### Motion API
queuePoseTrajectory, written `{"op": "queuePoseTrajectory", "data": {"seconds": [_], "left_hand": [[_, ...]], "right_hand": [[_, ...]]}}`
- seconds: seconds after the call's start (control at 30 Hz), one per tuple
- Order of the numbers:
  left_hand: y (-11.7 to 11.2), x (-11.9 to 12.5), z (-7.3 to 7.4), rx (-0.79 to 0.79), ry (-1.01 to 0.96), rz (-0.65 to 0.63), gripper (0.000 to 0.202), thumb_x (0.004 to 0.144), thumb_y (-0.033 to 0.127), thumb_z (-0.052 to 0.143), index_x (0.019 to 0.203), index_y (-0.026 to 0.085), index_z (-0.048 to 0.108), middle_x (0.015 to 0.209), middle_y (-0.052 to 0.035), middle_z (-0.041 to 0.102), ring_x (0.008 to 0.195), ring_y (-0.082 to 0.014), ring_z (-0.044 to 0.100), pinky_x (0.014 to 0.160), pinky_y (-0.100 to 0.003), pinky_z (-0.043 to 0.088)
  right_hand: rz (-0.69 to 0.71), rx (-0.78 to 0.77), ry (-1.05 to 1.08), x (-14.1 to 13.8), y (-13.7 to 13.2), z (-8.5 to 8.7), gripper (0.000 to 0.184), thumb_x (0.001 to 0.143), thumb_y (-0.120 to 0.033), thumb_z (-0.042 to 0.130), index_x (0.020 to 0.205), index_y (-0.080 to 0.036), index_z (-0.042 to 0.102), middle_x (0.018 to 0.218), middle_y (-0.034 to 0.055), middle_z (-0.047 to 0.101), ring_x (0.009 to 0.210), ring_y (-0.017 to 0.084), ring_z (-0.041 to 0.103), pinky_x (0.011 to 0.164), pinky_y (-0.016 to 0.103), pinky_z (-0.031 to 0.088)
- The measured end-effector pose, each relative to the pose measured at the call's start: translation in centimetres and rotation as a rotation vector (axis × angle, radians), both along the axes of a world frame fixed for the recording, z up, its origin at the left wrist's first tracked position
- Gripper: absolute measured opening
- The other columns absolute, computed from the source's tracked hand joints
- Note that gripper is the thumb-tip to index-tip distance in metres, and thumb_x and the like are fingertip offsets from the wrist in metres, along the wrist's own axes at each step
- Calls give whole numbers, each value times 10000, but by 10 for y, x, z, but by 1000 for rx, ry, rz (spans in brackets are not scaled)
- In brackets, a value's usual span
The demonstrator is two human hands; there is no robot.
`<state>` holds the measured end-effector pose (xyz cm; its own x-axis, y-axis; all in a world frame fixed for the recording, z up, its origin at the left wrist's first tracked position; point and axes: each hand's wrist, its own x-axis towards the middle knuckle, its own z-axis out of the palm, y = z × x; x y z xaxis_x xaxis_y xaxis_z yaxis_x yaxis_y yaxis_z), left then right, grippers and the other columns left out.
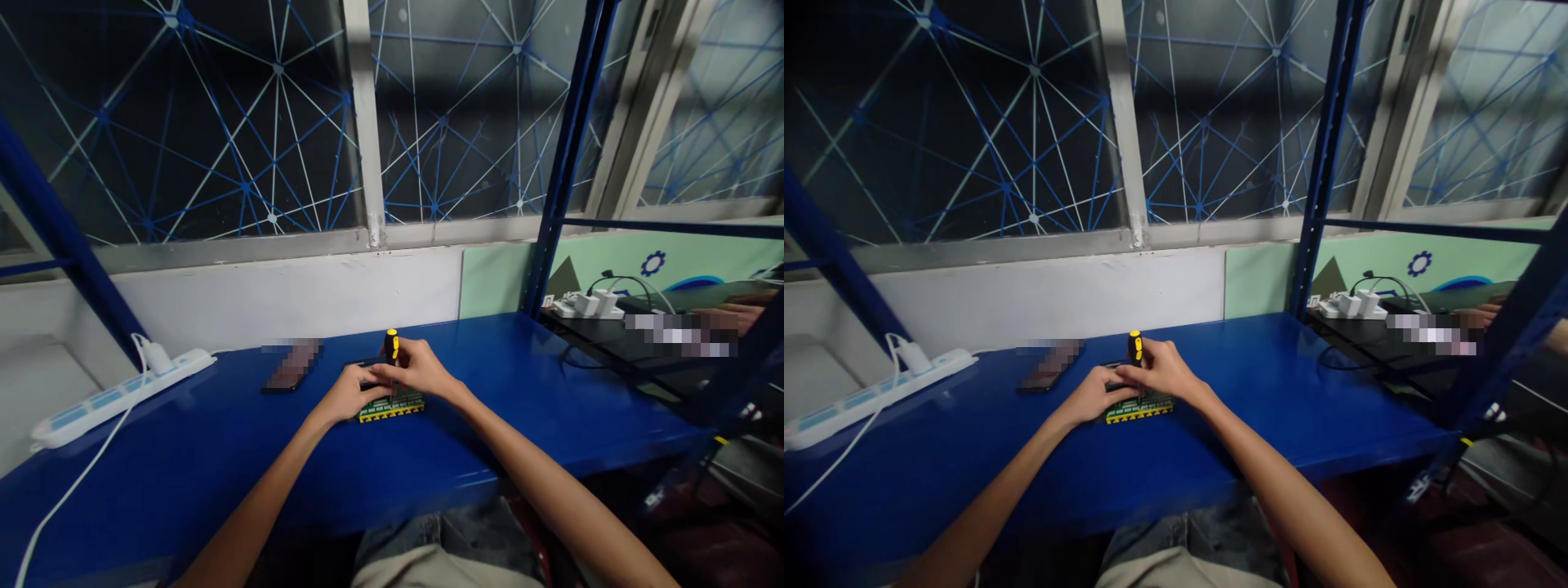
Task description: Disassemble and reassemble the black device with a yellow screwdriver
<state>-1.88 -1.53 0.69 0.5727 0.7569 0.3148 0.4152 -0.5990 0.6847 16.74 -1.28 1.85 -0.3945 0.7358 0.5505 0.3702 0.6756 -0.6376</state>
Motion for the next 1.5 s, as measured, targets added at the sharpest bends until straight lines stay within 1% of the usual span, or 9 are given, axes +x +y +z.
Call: {"op": "queuePoseTrajectory", "data": {"seconds": [0.2,0.43,0.63,0.93,1.07,1.17,1.27,1.5], "left_hand": [[-2,1,3,4,0,3,141,785,284,685,828,186,777,885,-38,764,875,-250,690,835,-333,496],[-3,3,4,14,-5,30,135,771,301,692,803,197,771,902,-27,760,895,-242,683,840,-326,502],[-4,2,4,18,13,44,135,772,297,687,806,194,767,884,-26,761,872,-236,686,820,-319,506],[-3,1,5,66,56,42,138,778,302,659,795,219,768,862,-27,759,843,-222,680,807,-313,499],[-2,1,3,61,49,53,139,773,306,664,786,211,764,851,-28,756,824,-217,679,791,-308,497],[-2,2,2,48,22,80,141,756,304,680,788,189,755,835,-35,753,817,-226,680,767,-306,497],[-1,2,0,32,11,89,148,750,305,683,789,178,749,828,-38,752,820,-229,682,765,-308,498],[1,1,-3,11,4,92,139,741,300,706,794,179,748,835,-36,751,836,-231,684,771,-312,505]], "right_hand": [[5,2,-23,0,2,-1,336,816,-461,633,926,-144,633,653,-12,588,545,104,462,520,241,321],[7,7,-33,-1,0,0,369,816,-503,624,913,-147,630,650,-15,577,540,100,440,513,241,309],[9,8,-30,-1,0,0,377,817,-514,618,917,-151,633,648,-16,577,542,102,443,513,244,305],[-3,-13,-14,1,-2,2,379,807,-547,608,779,-172,561,553,-40,517,510,103,452,493,238,299],[16,-41,15,1,-2,2,370,802,-535,622,752,-179,538,551,-32,551,502,108,491,497,238,331],[65,-88,44,1,-3,3,342,809,-511,629,813,-176,562,528,-39,561,480,109,509,511,241,365],[83,-98,61,1,-4,4,325,812,-485,635,870,-170,585,515,-47,554,469,104,506,518,236,373],[57,-74,44,1,-3,3,332,799,-493,644,775,-173,560,520,-43,547,477,98,489,490,225,349]]}}
